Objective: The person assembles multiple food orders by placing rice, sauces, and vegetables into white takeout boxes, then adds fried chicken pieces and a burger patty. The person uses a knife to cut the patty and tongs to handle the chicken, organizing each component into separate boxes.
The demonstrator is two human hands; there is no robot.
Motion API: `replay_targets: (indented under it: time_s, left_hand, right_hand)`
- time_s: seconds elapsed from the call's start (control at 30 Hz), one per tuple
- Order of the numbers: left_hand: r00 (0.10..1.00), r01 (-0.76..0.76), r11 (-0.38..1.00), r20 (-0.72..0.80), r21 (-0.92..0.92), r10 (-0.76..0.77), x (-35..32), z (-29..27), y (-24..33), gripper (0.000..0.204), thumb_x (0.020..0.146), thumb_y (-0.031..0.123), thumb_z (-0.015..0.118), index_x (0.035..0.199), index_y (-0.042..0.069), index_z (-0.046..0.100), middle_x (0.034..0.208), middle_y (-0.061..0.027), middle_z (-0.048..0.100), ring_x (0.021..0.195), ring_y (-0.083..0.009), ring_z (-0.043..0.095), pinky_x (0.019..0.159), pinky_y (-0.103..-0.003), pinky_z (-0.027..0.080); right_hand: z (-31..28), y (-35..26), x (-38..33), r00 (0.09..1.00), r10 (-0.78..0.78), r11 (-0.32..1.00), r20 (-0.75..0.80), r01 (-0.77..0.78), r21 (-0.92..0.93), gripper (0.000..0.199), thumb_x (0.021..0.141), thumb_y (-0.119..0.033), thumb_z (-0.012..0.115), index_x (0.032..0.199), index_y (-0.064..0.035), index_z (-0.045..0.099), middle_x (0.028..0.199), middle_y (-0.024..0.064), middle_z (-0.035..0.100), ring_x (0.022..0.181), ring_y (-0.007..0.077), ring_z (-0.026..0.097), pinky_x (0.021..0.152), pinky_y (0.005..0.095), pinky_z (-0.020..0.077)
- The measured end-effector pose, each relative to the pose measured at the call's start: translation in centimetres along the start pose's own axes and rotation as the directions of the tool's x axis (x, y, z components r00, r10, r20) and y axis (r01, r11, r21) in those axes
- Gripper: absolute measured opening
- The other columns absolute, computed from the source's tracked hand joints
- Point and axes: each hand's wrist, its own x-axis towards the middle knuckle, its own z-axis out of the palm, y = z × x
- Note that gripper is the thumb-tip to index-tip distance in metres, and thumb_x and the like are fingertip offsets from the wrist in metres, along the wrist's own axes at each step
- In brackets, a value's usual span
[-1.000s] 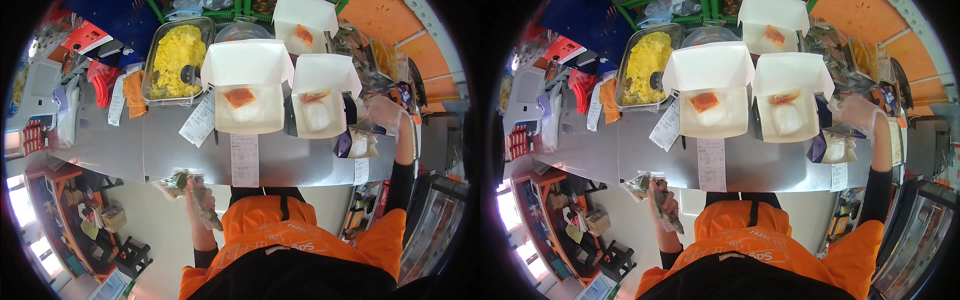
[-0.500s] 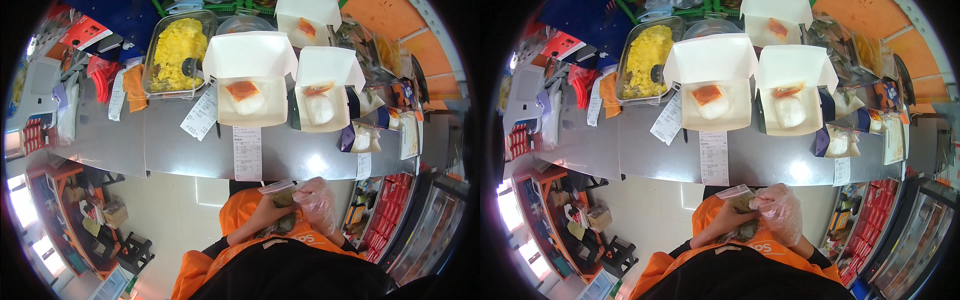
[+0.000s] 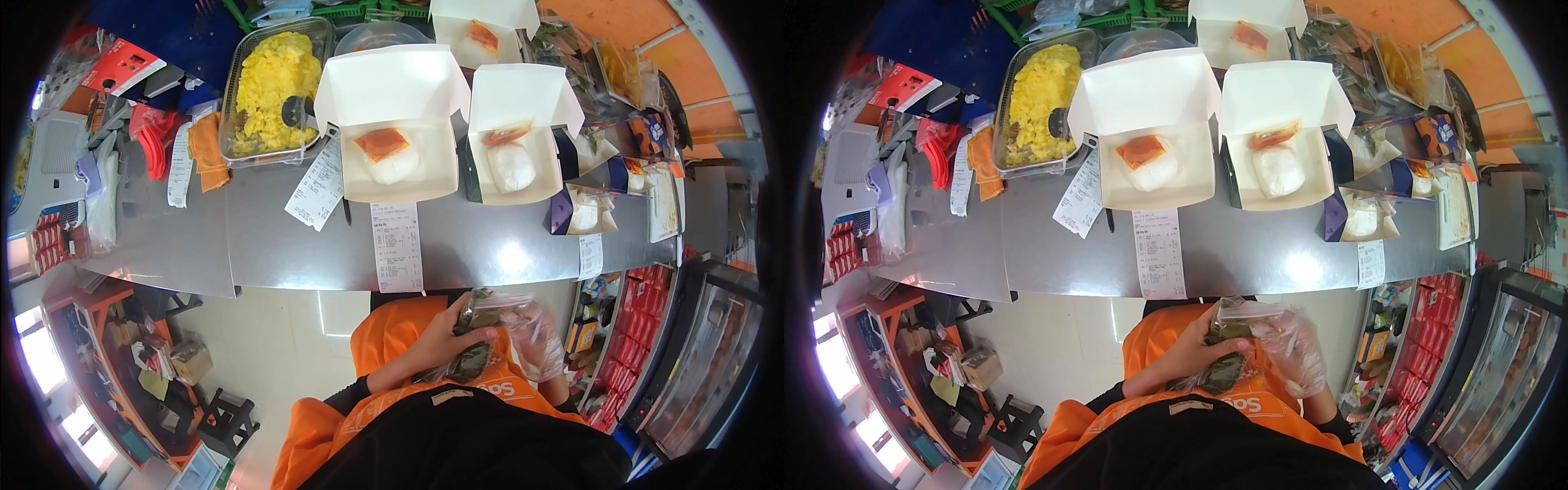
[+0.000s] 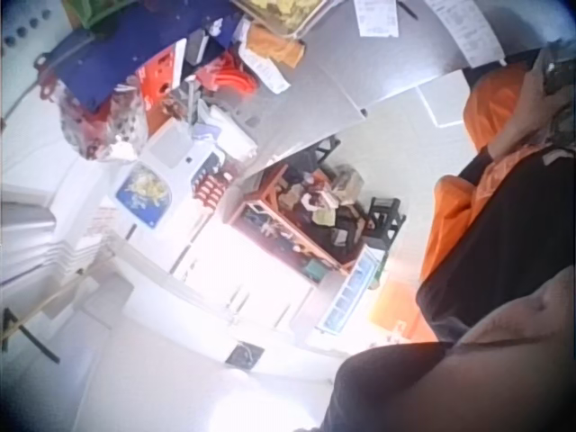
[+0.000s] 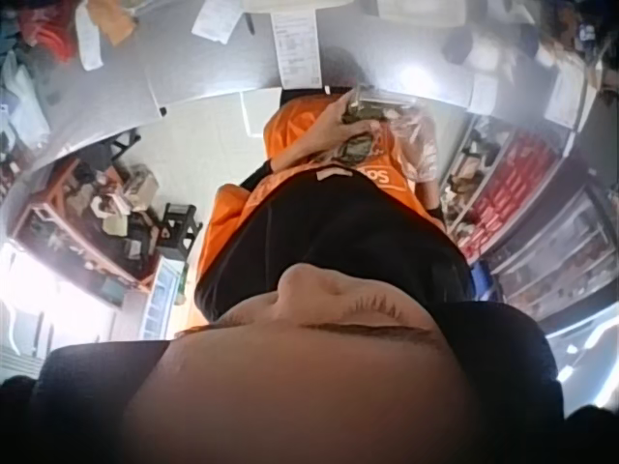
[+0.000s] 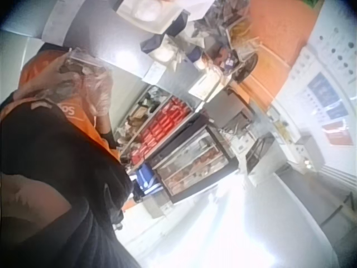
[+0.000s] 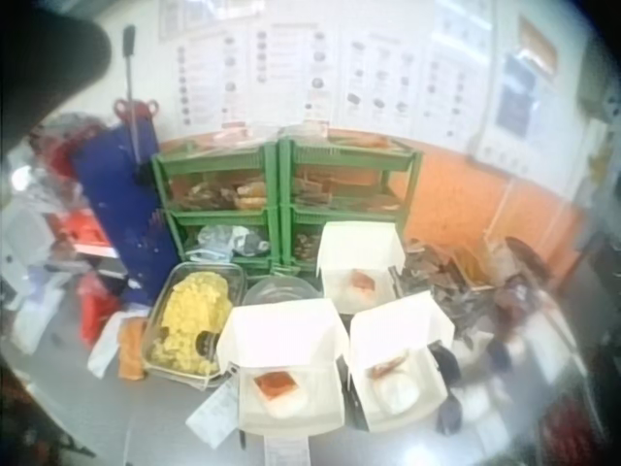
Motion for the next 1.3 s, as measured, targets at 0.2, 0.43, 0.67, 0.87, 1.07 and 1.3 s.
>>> replay_targets:
  time_s: [0.2, 0.43, 0.67, 0.87, 1.07, 1.3]
  left_hand:
    - [1.000, 0.002, 0.992, 0.005, -0.123, -0.001, -0.6, -0.3, 0.6, 0.038, 0.087, 0.016, 0.067, 0.119, 0.002, 0.050, 0.098, -0.0024, 0.062, 0.088, -0.0071, 0.057, 0.080, -0.024, 0.047]
    - [0.979, 0.026, 0.977, -0.193, -0.210, -0.067, -2.4, -1.9, -0.4, 0.030, 0.089, 0.015, 0.065, 0.114, 0.003, 0.053, 0.098, -0.0012, 0.060, 0.089, -0.0074, 0.057, 0.078, -0.024, 0.048]
    - [0.911, -0.065, 0.983, -0.413, -0.173, -0.012, -3.8, -3.1, -1.0, 0.029, 0.090, 0.019, 0.064, 0.112, 0.003, 0.054, 0.097, -0.0016, 0.062, 0.085, -0.0077, 0.058, 0.075, -0.024, 0.048]
    - [0.792, -0.294, 0.926, -0.603, -0.235, 0.099, -5.1, -4.8, -0.2, 0.025, 0.090, 0.018, 0.063, 0.109, 0.003, 0.057, 0.095, -0.0037, 0.064, 0.080, -0.0085, 0.059, 0.070, -0.024, 0.049]
    - [0.357, -0.396, 0.918, -0.920, 0.005, 0.159, -7.3, -13.6, -3.8, 0.023, 0.089, 0.034, 0.063, 0.091, 0.011, 0.059, 0.060, 0.0043, 0.051, 0.040, -0.0037, 0.043, 0.034, -0.020, 0.030]
    - [0.230, -0.421, 0.906, -0.962, 0.037, 0.146, -9.8, -14.9, -1.4, 0.028, 0.089, 0.039, 0.063, 0.086, 0.012, 0.057, 0.056, 0.0052, 0.048, 0.038, -0.0024, 0.037, 0.033, -0.019, 0.025]
  right_hand:
    - [-0.5, -2.3, -0.7, 0.970, 0.238, 0.827, 0.041, -0.225, 0.515, 0.025, 0.087, -0.009, 0.062, 0.110, -0.0007, 0.059, 0.101, 0.0045, 0.063, 0.094, 0.0142, 0.057, 0.081, 0.0302, 0.0458]
    - [0.6, 1.5, 6.8, 0.835, -0.516, 0.833, -0.192, 0.437, -0.340, 0.022, 0.089, -0.006, 0.058, 0.111, -0.0045, 0.053, 0.113, 0.0096, 0.053, 0.106, 0.0203, 0.054, 0.090, 0.0329, 0.0443]
    - [5.0, -6.3, 19.2, 0.855, -0.433, 0.899, -0.287, 0.434, -0.062, 0.029, 0.089, -0.014, 0.060, 0.117, -0.0053, 0.058, 0.109, 0.0072, 0.059, 0.095, 0.0158, 0.056, 0.082, 0.0286, 0.0443]
    - [2.9, -8.2, 17.5, 0.711, -0.388, 0.816, -0.586, 0.561, 0.141, 0.014, 0.088, -0.010, 0.059, 0.100, -0.0088, 0.066, 0.086, 0.0092, 0.064, 0.078, 0.0227, 0.060, 0.077, 0.0296, 0.0473]
    - [-6.2, -7.7, 14.5, 0.643, -0.409, 0.907, -0.647, 0.367, -0.208, 0.026, 0.090, -0.021, 0.050, 0.100, -0.0001, 0.064, 0.099, 0.0134, 0.062, 0.091, 0.0201, 0.057, 0.085, 0.0328, 0.0423]
    - [-7.7, -6.9, 14.5, 0.619, -0.251, 0.889, -0.745, 0.451, 0.075, 0.027, 0.085, -0.019, 0.057, 0.096, 0.0062, 0.062, 0.097, 0.0142, 0.062, 0.089, 0.0210, 0.056, 0.083, 0.0322, 0.0418]
